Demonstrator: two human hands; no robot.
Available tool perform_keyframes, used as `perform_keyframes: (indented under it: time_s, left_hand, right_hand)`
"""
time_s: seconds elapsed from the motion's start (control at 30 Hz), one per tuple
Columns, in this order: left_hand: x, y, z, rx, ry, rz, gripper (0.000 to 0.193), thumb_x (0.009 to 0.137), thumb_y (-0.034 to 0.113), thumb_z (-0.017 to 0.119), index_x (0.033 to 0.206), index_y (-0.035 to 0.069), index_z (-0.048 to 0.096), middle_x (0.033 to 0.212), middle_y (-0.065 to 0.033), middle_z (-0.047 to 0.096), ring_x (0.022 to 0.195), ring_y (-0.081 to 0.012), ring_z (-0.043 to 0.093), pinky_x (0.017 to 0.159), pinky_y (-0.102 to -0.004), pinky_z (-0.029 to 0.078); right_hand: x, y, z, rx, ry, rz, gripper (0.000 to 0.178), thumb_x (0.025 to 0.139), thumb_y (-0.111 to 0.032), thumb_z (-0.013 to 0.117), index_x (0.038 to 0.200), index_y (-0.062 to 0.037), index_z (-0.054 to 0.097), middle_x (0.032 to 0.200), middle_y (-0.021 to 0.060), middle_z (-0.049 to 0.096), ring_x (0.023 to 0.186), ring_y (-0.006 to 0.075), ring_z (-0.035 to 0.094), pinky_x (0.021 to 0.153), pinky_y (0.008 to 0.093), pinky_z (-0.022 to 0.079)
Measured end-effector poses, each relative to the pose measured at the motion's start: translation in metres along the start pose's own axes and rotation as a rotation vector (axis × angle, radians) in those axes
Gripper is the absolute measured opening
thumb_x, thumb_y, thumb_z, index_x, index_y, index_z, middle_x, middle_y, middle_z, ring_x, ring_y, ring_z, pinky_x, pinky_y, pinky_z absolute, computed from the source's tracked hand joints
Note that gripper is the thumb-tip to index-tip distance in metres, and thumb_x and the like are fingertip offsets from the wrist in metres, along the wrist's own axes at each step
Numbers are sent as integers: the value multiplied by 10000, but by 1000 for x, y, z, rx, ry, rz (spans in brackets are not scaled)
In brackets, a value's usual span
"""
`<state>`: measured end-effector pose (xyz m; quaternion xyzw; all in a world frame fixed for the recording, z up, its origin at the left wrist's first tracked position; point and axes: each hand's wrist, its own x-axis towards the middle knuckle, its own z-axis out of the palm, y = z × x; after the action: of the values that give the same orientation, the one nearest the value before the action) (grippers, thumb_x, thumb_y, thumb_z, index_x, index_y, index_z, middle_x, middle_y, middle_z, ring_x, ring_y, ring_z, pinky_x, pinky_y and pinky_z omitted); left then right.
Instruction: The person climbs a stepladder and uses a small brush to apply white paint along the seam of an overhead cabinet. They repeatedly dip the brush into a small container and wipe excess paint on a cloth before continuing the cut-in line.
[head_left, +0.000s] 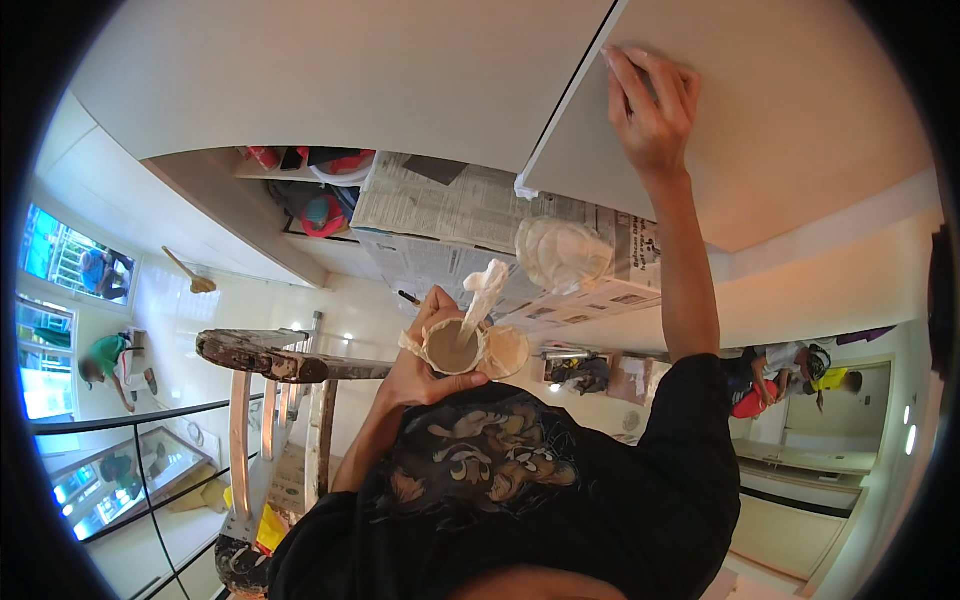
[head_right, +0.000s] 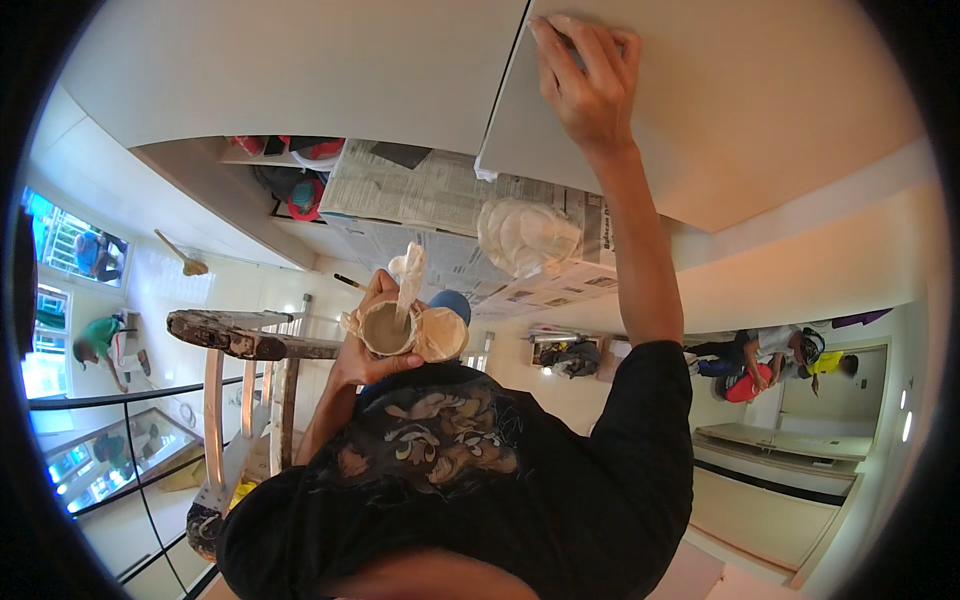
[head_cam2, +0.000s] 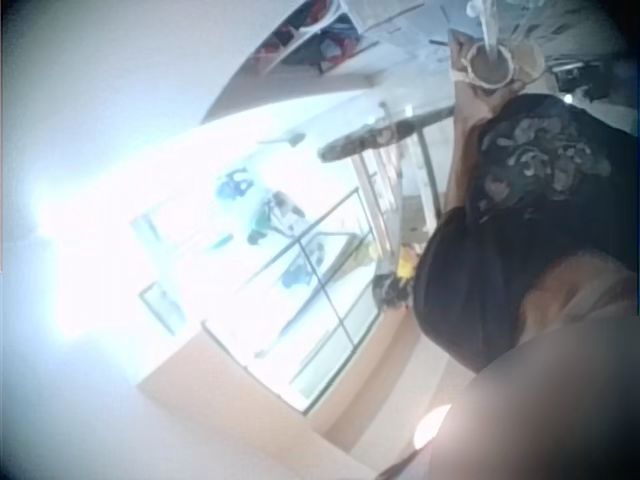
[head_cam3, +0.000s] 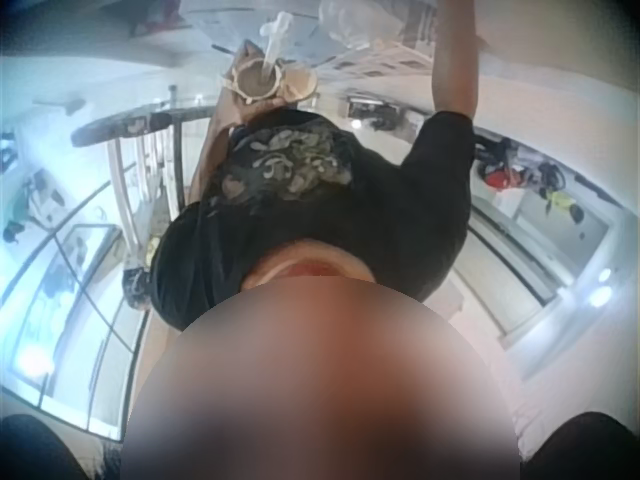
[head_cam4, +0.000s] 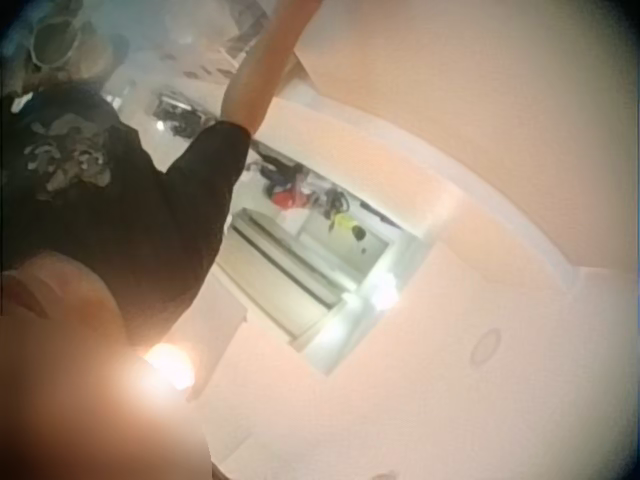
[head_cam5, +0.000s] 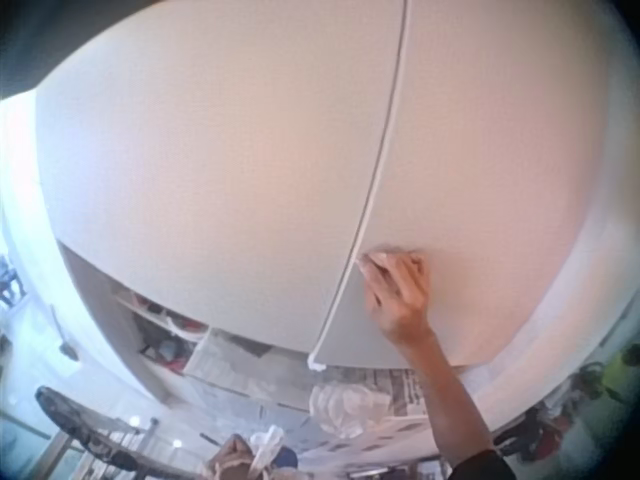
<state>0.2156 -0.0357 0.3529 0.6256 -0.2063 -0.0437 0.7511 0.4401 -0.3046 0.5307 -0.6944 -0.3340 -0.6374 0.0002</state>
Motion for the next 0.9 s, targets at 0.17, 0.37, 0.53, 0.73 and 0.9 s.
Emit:
perform_keyframes:
  time_s: [0.17,0.37,0.53,0.73,0.9]
  left_hand:
    - [3,1,-3,29,-11,26,576,650,253,949,1097,4,684,1025,-62,432,999,-214,444,901,-343,374]
    - [2,-3,-3,-10,7,16,561,649,238,946,1089,3,689,1023,-62,431,994,-212,442,902,-339,373]
    - [3,-3,-4,-35,0,7,566,656,240,945,1094,-4,681,1027,-64,426,992,-210,440,901,-341,377]
    - [1,-3,-5,-61,8,-29,578,660,252,948,1093,-14,671,1034,-68,425,998,-206,446,898,-345,384]
    - [1,-4,-7,-23,-1,-16,560,661,251,948,1075,-9,676,1030,-63,424,991,-205,447,896,-343,382]
  right_hand:
    - [6,4,5,-30,47,12,318,748,8,811,1038,-121,793,968,-8,706,780,133,632,766,302,437]
    - [1,-4,0,27,16,-34,308,745,11,811,1029,-105,783,968,-8,708,753,120,627,746,310,433]
    - [12,8,5,-63,46,-2,317,749,18,814,1039,-106,788,971,-5,721,761,134,623,729,293,443]
    - [10,1,7,22,109,-12,297,743,13,801,1019,-89,762,964,-8,686,737,118,628,748,307,430]
    - [14,4,7,-13,102,12,277,753,26,803,1005,-89,781,963,9,710,770,152,628,720,297,460]
